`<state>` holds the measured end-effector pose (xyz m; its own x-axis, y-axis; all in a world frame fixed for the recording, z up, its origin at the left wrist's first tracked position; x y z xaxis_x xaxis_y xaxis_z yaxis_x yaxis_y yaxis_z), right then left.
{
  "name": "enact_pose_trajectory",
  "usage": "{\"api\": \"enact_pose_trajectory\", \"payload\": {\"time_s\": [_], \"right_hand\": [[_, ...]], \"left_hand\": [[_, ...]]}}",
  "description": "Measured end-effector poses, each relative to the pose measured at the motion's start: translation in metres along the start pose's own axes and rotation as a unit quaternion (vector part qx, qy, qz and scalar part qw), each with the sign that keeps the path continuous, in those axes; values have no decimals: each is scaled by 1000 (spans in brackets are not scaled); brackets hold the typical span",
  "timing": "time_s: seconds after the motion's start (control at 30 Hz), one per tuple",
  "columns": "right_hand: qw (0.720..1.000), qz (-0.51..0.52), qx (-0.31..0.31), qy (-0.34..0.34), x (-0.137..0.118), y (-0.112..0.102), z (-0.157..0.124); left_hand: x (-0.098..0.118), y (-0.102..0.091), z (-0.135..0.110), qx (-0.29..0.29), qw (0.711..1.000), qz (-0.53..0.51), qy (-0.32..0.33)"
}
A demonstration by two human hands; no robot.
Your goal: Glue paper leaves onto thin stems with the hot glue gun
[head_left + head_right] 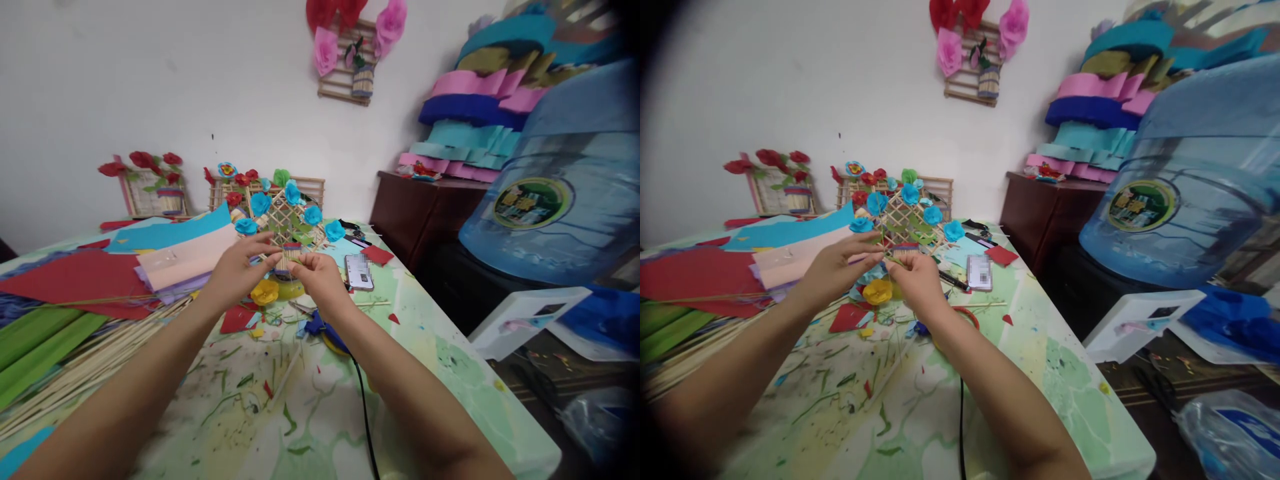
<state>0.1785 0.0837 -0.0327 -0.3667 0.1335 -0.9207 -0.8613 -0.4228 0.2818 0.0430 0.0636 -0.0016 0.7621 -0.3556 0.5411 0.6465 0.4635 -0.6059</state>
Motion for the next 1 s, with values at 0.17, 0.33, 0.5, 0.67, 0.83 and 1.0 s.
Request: {"api": "enact_pose_trajectory", "payload": {"time_s": [0.17, 0.33, 0.5, 0.67, 0.83, 1.0], "right_hand": [[1000, 16, 2, 24, 2, 1, -2], [999, 16, 2, 29, 3, 3, -2], [999, 10, 8, 33, 8, 3, -1], [1000, 1, 4, 26, 10, 3, -1], [1000, 15, -14, 11, 14, 2, 2], [1000, 17, -11, 10, 15, -1, 5]], "left_hand": [[-9, 33, -12, -132, 926, -310, -172], [-7, 33, -14, -116, 889, -394, -204], [-11, 31, -13, -94, 892, -385, -218], [-13, 32, -13, -98, 894, -382, -213], [-18, 34, -13, -118, 897, -367, -216], [-22, 34, -14, -113, 906, -338, -228]]}}
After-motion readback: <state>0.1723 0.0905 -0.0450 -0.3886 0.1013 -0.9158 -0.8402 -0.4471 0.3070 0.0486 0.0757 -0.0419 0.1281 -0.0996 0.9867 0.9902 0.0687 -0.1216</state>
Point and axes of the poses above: each hand's wrist, its own z-axis towards the middle knuckle, its own y-axis out of the palm, x = y × z, the point moved 8 cm from there along z, towards the middle knuckle, and after that the axes turned 13 degrees about z, right-handed, at the moved point
